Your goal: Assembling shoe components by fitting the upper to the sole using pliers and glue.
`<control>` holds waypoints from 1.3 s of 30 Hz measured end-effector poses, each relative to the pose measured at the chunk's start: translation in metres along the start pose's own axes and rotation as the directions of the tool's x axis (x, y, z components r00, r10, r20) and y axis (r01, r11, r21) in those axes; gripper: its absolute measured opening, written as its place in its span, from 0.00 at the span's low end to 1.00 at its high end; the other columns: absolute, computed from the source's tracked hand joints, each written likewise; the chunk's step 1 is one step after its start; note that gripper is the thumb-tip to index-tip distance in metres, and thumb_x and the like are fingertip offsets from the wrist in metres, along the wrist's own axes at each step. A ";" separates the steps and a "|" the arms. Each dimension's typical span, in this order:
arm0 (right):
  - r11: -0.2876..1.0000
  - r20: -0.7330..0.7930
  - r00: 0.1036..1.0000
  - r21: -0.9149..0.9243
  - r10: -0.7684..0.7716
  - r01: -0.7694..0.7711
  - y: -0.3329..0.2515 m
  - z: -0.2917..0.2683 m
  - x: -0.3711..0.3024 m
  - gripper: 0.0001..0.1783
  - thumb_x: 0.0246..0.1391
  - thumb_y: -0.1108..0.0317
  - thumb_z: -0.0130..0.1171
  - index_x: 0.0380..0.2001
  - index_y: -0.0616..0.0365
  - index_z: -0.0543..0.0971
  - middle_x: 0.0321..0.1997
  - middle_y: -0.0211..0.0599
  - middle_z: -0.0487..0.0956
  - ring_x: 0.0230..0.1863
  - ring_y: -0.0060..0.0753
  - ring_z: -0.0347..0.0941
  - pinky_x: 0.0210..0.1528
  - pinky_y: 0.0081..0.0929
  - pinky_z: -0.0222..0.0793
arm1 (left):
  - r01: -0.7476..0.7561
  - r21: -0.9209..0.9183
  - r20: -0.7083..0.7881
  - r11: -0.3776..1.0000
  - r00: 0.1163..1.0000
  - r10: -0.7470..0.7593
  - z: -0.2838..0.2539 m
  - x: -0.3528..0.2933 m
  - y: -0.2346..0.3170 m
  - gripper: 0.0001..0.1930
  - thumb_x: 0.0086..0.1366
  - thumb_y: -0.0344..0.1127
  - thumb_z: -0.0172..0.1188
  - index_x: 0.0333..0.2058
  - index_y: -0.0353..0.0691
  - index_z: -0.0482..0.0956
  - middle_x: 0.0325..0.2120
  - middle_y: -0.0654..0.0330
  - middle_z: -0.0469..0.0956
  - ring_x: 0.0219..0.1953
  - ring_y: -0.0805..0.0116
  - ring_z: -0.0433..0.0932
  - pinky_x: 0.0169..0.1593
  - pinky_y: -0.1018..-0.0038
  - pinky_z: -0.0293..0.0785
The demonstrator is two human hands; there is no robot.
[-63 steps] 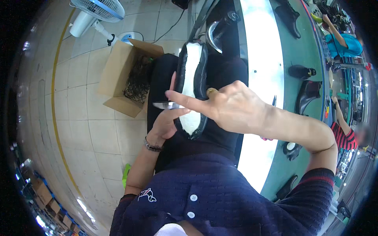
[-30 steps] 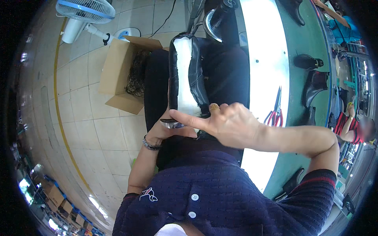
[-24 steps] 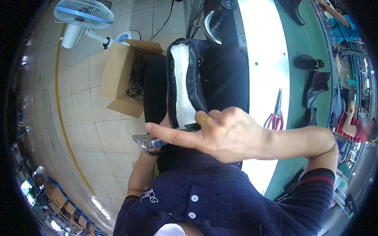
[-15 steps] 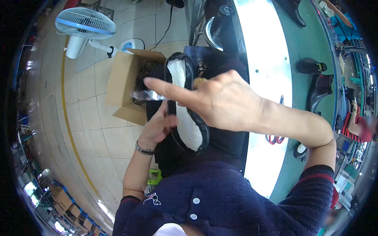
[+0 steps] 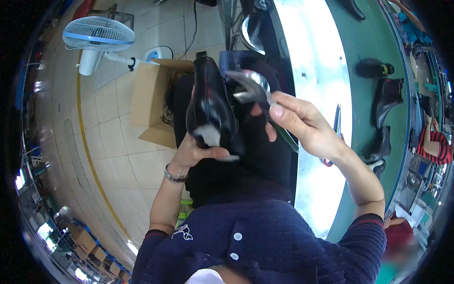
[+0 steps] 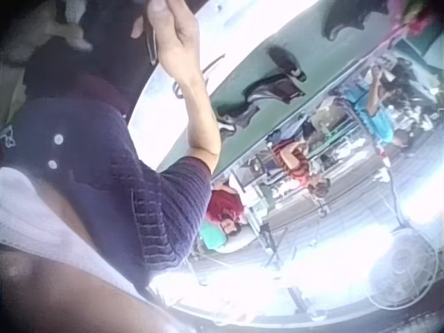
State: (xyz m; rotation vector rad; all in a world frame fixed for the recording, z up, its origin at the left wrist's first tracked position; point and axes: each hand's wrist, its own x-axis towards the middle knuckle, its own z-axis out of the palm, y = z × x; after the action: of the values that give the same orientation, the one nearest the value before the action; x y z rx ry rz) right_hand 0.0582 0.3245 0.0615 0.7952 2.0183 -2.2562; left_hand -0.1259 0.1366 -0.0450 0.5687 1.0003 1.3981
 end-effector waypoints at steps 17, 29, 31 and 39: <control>0.923 0.275 0.901 0.094 0.335 -0.372 0.043 0.045 -0.025 0.25 0.65 0.48 0.51 0.32 0.62 0.80 0.18 0.28 0.74 0.20 0.18 0.71 0.25 0.19 0.66 | -0.051 0.004 -0.214 0.999 0.975 0.051 0.021 0.001 -0.004 0.45 0.52 0.67 0.66 0.56 0.43 0.56 0.42 0.62 0.66 0.43 0.74 0.67 0.50 0.75 0.67; 0.751 0.248 0.950 -0.660 0.188 0.024 0.010 0.043 -0.029 0.28 0.60 0.46 0.57 0.23 0.65 0.82 0.12 0.46 0.75 0.16 0.45 0.76 0.20 0.35 0.70 | -0.126 0.102 -0.152 0.987 0.978 0.141 0.027 -0.004 -0.022 0.56 0.49 0.75 0.60 0.66 0.48 0.46 0.54 0.59 0.67 0.51 0.70 0.72 0.54 0.72 0.71; 0.758 0.259 0.948 -0.652 0.185 0.031 0.016 0.040 -0.034 0.26 0.60 0.48 0.57 0.26 0.63 0.83 0.14 0.45 0.76 0.17 0.43 0.77 0.22 0.34 0.72 | -0.087 0.007 -0.130 0.996 0.988 0.087 0.015 0.004 -0.028 0.54 0.52 0.80 0.46 0.65 0.43 0.53 0.51 0.56 0.72 0.50 0.68 0.74 0.52 0.71 0.73; 0.385 -0.663 0.744 -0.710 -0.084 -0.590 0.129 -0.038 -0.064 0.17 0.62 0.65 0.52 0.52 0.57 0.73 0.40 0.54 0.77 0.35 0.54 0.78 0.37 0.47 0.72 | 0.225 -0.138 -0.113 0.965 0.964 -0.241 0.015 0.010 -0.052 0.50 0.56 0.82 0.24 0.39 0.38 0.76 0.33 0.56 0.78 0.38 0.68 0.78 0.44 0.70 0.76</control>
State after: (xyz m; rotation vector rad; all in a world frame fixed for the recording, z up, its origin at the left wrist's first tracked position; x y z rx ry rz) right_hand 0.1710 0.3173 -0.0356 1.6038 2.5469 -0.3985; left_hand -0.0869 0.1421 -0.0834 0.2607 1.0386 1.2872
